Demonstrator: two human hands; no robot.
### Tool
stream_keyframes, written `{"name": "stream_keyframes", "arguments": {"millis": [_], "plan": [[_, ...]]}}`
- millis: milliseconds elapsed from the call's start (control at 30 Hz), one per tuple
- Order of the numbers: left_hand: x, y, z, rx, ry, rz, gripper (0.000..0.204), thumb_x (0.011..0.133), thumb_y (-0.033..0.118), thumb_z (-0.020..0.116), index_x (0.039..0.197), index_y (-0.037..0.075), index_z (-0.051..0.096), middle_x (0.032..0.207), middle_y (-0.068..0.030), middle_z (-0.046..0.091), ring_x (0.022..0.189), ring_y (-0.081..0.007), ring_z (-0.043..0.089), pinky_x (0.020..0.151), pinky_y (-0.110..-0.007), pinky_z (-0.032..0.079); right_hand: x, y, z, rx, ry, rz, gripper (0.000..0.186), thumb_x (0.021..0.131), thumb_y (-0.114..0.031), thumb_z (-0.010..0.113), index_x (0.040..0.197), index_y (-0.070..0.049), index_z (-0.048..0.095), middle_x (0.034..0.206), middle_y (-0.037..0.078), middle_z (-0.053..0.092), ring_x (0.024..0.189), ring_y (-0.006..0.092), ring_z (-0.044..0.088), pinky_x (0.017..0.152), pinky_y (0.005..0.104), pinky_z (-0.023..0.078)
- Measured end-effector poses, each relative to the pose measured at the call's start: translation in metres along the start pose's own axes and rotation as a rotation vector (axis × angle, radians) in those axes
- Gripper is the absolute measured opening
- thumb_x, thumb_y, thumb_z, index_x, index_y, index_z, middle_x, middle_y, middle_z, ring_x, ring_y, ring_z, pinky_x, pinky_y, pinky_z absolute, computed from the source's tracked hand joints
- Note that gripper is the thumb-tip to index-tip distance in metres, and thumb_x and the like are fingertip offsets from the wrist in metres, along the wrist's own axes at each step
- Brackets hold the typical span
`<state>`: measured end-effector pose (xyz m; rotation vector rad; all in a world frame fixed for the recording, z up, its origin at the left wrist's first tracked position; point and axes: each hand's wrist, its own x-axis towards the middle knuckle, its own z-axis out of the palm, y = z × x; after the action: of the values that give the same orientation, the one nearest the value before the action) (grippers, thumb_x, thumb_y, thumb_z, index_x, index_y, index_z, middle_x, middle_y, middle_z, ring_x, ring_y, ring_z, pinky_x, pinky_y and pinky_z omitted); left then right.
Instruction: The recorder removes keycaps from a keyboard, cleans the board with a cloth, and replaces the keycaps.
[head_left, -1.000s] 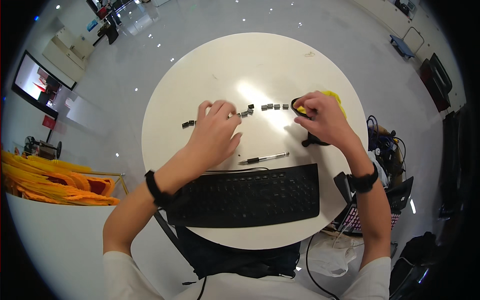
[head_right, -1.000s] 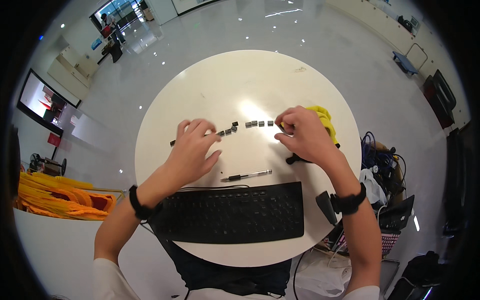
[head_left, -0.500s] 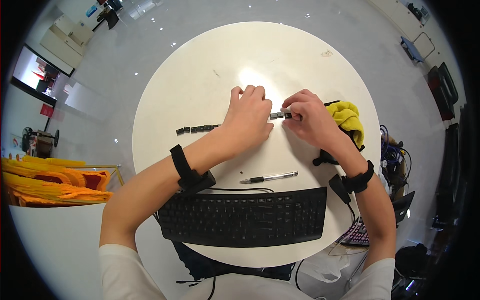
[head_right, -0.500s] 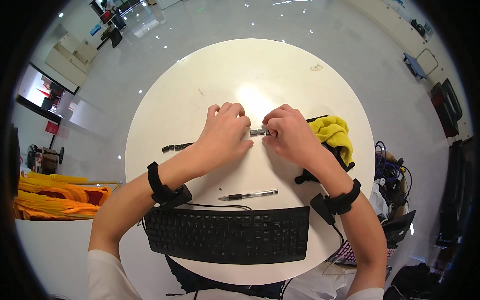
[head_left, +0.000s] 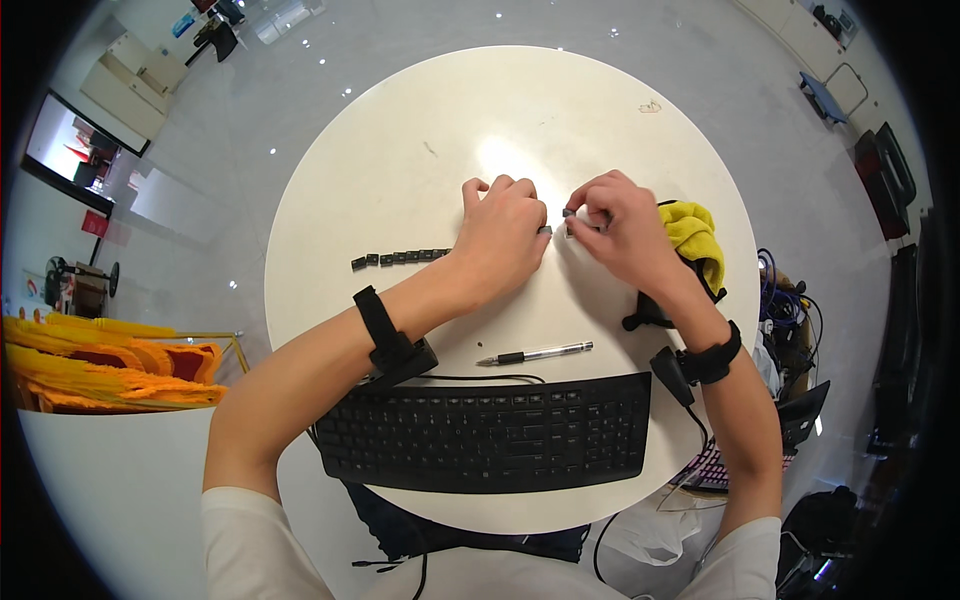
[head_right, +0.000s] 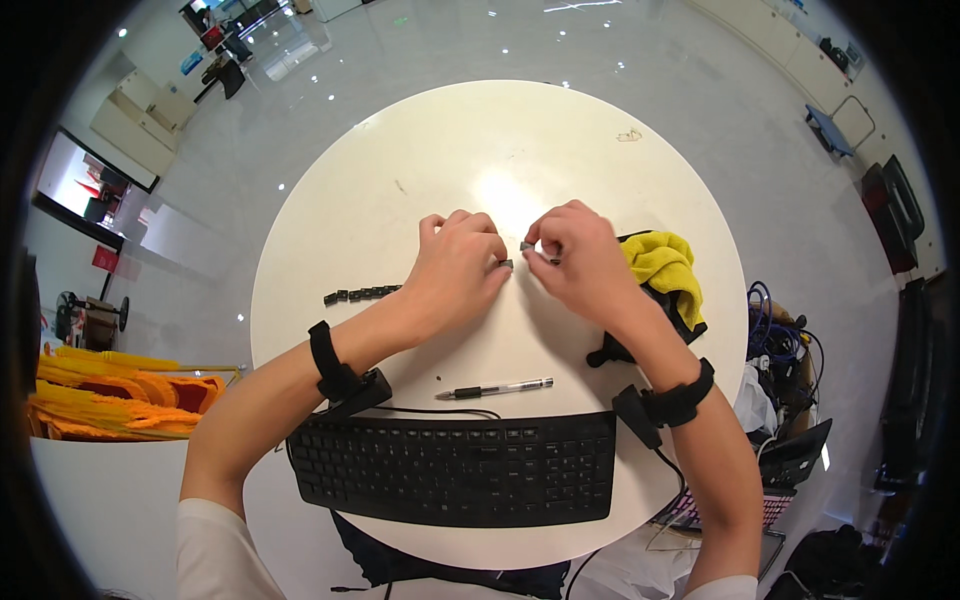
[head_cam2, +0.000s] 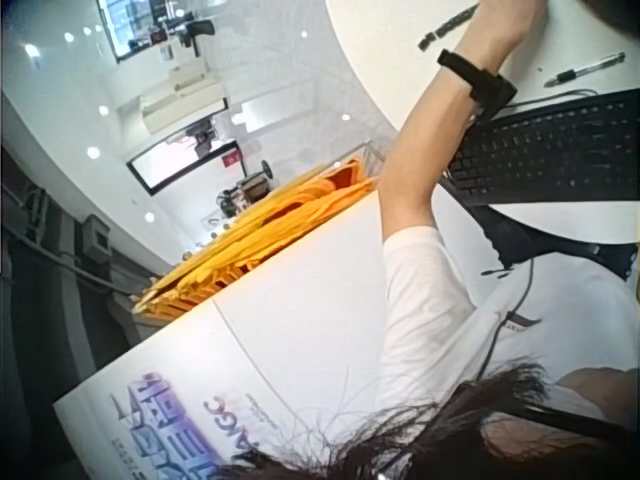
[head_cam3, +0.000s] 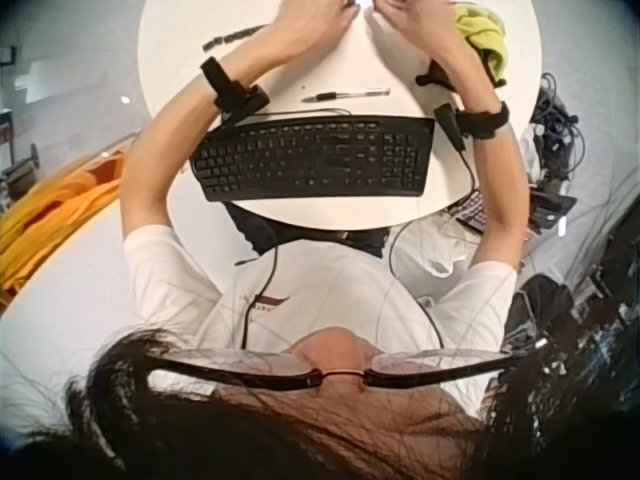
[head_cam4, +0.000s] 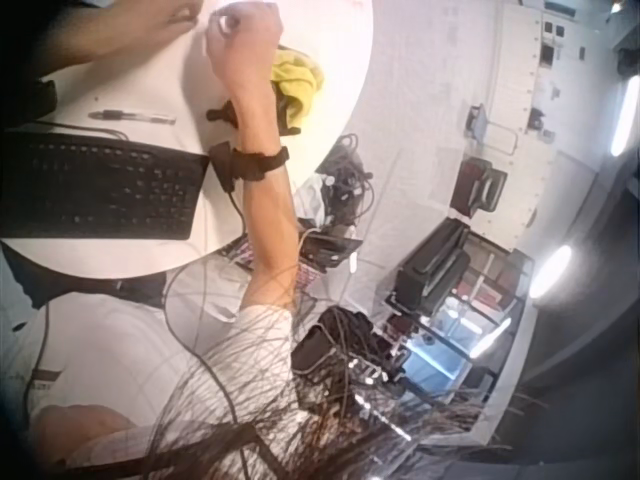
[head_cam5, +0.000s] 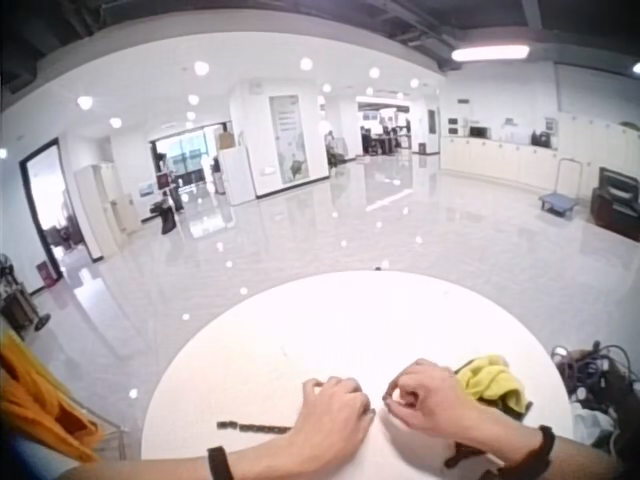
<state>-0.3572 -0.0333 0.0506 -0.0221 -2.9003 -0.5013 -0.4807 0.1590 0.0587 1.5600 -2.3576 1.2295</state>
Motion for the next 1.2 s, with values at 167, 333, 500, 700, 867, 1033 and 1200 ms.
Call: {"name": "stream_keyframes", "arguments": {"millis": [167, 333, 500, 700, 867, 1033, 1200], "plan": [[0.008, 0.005, 0.003, 0.036, 0.019, 0.007, 0.012, 0.096, 0.018, 0.084, 0.1, 0.007, 0.087, 0.114, -0.0097, 0.077, 0.122, -0.0303, 0.067, 0.114, -0.057, 0.038, -0.003, -0.004, -0.019, 0.167, 0.031, 0.171, 0.043, 0.091, -0.003, 0.087, 0.076, -0.002, 0.047, 0.096, 0.01, 0.08, 0.081, 0.0191, 0.064, 0.07, 0.0338, 0.052], [0.015, 0.01, 0.001, -0.042, -0.033, -0.075, 0.013, 0.095, 0.02, 0.086, 0.101, 0.009, 0.088, 0.113, -0.0111, 0.077, 0.123, -0.0322, 0.068, 0.116, -0.062, 0.036, -0.013, -0.003, -0.023, 0.165, 0.014, 0.187, 0.047, 0.09, -0.003, 0.088, 0.075, -0.003, 0.044, 0.101, 0.011, 0.082, 0.082, 0.0195, 0.068, 0.073, 0.0337, 0.054], [0.014, 0.012, -0.003, -0.039, -0.078, -0.079, 0.023, 0.092, 0.025, 0.089, 0.108, 0.008, 0.088, 0.121, -0.0123, 0.076, 0.127, -0.0325, 0.066, 0.117, -0.063, 0.035, -0.013, -0.008, -0.022, 0.132, -0.01, 0.209, 0.045, 0.09, -0.004, 0.087, 0.075, -0.003, 0.045, 0.099, 0.011, 0.082, 0.083, 0.0223, 0.068, 0.073, 0.0355, 0.055], [-0.014, -0.01, -0.041, 0.009, 0.062, -0.116, 0.035, 0.09, 0.029, 0.09, 0.119, 0.009, 0.086, 0.131, -0.0133, 0.073, 0.134, -0.0331, 0.063, 0.118, -0.06, 0.036, -0.002, -0.021, 0.001, 0.043, -0.098, 0.073, 0.025, 0.087, 0.0, 0.085, 0.078, 0.0, 0.061, 0.094, 0.01, 0.08, 0.091, 0.0297, 0.068, 0.078, 0.0408, 0.057], [-0.067, -0.025, -0.103, 0.038, 0.054, -0.088, 0.035, 0.093, 0.023, 0.087, 0.124, 0.009, 0.081, 0.135, -0.0128, 0.072, 0.136, -0.0339, 0.061, 0.12, -0.05, 0.038, -0.001, -0.018, 0.018, -0.049, -0.128, -0.055, 0.009, 0.086, 0.001, 0.083, 0.085, -0.001, 0.074, 0.092, 0.01, 0.078, 0.097, 0.0307, 0.071, 0.087, 0.0422, 0.057], [-0.135, -0.026, -0.151, 0.071, 0.09, -0.116, 0.034, 0.094, 0.017, 0.086, 0.126, 0.007, 0.078, 0.136, -0.013, 0.069, 0.139, -0.0351, 0.06, 0.123, -0.05, 0.038, 0.002, -0.009, 0.033, -0.145, -0.137, -0.126, 0.007, 0.084, 0.0, 0.083, 0.085, -0.003, 0.077, 0.094, 0.008, 0.08, 0.102, 0.0312, 0.072, 0.097, 0.0445, 0.054], [-0.201, -0.007, -0.186, 0.102, 0.116, -0.237, 0.039, 0.093, 0.01, 0.085, 0.13, 0.005, 0.076, 0.143, -0.0159, 0.067, 0.138, -0.0384, 0.063, 0.121, -0.048, 0.046, 0.01, -0.012, 0.028, -0.141, -0.17, -0.104, 0.027, 0.083, 0.0, 0.087, 0.078, -0.004, 0.06, 0.1, 0.008, 0.082, 0.106, 0.0325, 0.072, 0.096, 0.0449, 0.056]]}}
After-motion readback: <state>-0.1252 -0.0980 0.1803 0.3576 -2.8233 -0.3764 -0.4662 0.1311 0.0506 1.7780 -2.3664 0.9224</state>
